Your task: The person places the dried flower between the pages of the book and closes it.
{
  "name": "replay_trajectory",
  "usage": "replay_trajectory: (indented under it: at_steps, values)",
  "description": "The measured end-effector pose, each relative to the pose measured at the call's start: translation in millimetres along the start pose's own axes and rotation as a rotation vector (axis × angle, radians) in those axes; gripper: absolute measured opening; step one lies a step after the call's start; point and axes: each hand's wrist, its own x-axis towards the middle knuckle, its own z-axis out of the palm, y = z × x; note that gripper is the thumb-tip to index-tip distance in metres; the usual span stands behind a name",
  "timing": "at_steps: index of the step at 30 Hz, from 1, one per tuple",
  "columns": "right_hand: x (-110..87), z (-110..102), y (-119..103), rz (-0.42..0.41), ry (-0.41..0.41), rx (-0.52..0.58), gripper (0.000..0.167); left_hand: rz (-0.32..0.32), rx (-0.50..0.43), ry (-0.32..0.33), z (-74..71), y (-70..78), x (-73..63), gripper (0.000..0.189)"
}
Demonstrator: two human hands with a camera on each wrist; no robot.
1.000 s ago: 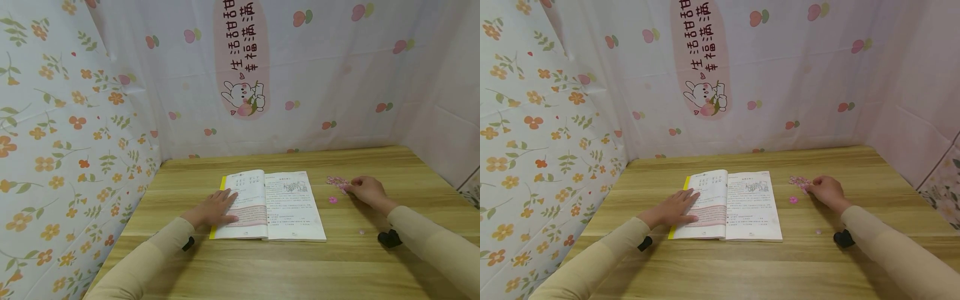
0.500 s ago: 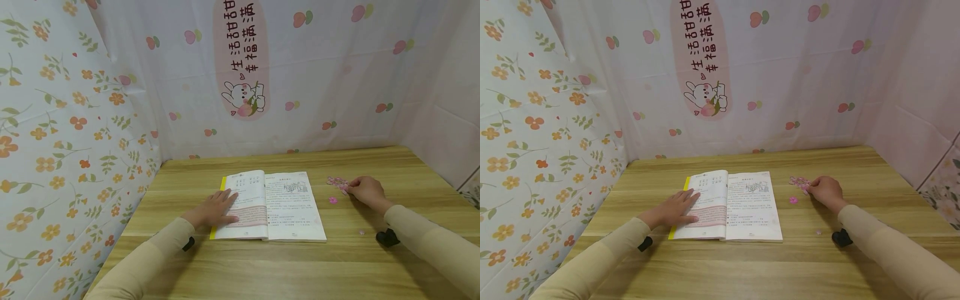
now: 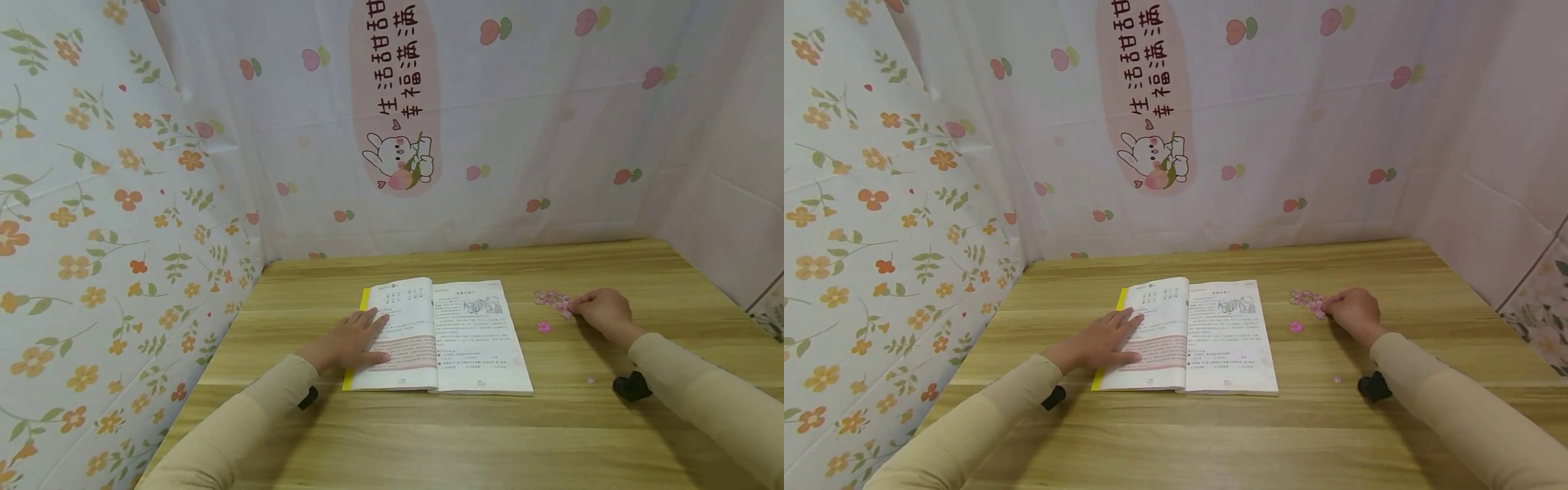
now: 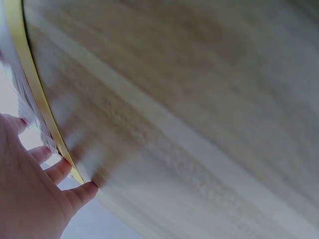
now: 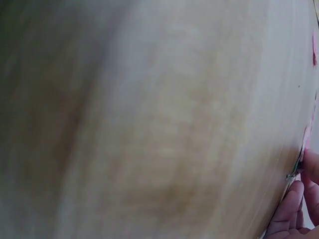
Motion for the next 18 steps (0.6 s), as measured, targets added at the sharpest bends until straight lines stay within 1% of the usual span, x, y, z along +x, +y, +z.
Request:
replay_trajectory:
  at_steps: [4, 11, 18]
  values:
    - [-0.6, -2.1, -1.1, 0.032, -0.007, 0.051, 0.033, -0.008, 0.009, -0.004, 0.5, -0.4, 0.5, 0.089]
    - [-1.1, -4.4, -2.3, 0.129, -0.033, 0.172, 0.04, -0.009, 0.005, -0.002, 1.7, -1.0, 1.6, 0.089]
    - [-0.5, -5.0, -2.3, 0.156, -0.063, 0.256, 0.043, -0.008, 0.023, 0.002, 1.6, -0.2, 1.4, 0.088]
